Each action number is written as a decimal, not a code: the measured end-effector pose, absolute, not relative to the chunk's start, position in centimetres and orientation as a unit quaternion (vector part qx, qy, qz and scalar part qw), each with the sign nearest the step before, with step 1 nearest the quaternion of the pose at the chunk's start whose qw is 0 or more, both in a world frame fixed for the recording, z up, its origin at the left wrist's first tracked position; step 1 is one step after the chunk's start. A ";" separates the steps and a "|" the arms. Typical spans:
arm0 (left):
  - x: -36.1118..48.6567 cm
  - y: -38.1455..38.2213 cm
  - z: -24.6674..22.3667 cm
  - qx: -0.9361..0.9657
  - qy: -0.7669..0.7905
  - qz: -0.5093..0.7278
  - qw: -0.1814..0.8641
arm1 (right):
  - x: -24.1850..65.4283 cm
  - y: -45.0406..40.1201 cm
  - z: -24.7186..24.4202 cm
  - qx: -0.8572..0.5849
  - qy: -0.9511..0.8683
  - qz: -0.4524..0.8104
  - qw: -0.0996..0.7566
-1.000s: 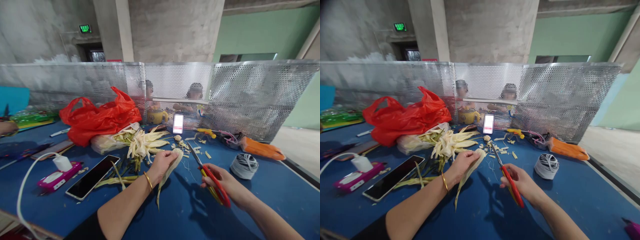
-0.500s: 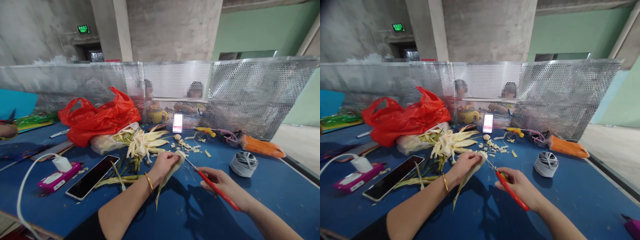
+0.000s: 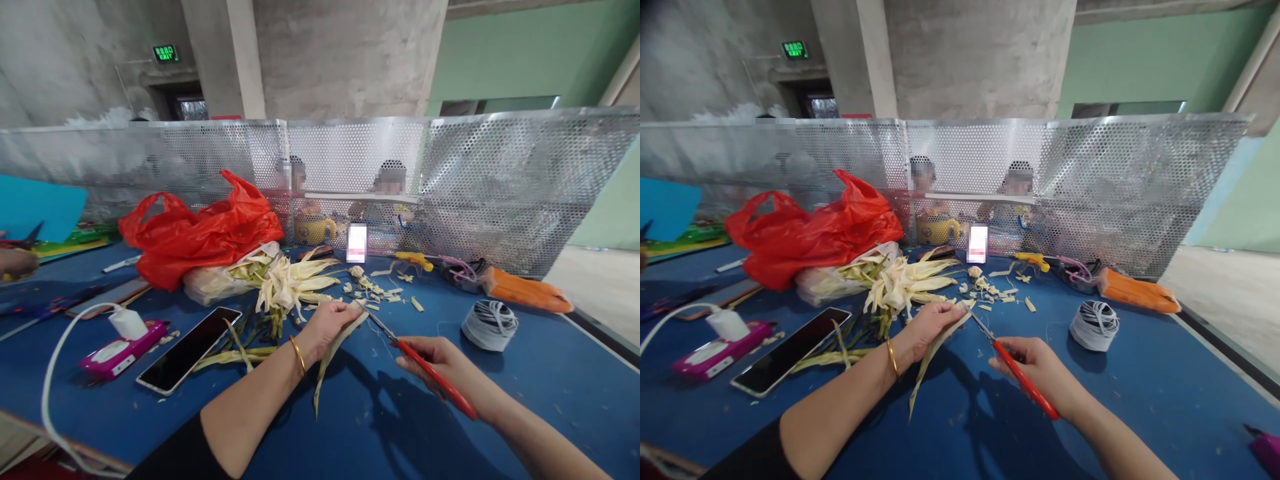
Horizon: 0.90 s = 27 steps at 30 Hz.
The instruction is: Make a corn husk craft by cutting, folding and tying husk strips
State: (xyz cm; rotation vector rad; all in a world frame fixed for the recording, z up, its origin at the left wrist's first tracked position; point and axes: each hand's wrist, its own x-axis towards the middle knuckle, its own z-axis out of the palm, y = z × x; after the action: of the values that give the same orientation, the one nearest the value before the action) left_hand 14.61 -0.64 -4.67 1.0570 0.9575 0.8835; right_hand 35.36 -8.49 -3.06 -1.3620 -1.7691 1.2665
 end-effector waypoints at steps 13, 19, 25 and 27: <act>15.5 -2.2 -3.8 0.390 0.401 0.418 0.716 | 38.2 -6.9 -4.8 -0.645 -0.763 -0.034 0.029; 16.5 -3.6 -3.5 0.345 0.380 0.447 0.732 | 36.7 -7.5 -4.1 -0.629 -0.755 0.069 0.172; 17.7 -4.7 -4.0 0.359 0.389 0.479 0.700 | 32.3 -9.4 -4.7 -0.487 -0.613 0.507 0.360; 17.7 -4.6 -4.1 0.356 0.405 0.482 0.691 | 31.8 -9.8 -4.8 -0.497 -0.562 0.564 0.345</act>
State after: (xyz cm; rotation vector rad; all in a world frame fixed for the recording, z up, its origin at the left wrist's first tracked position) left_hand 17.69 -4.61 -4.10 0.7956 0.9049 1.0778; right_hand 31.75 -9.78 -4.76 -1.2897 -1.4598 1.4652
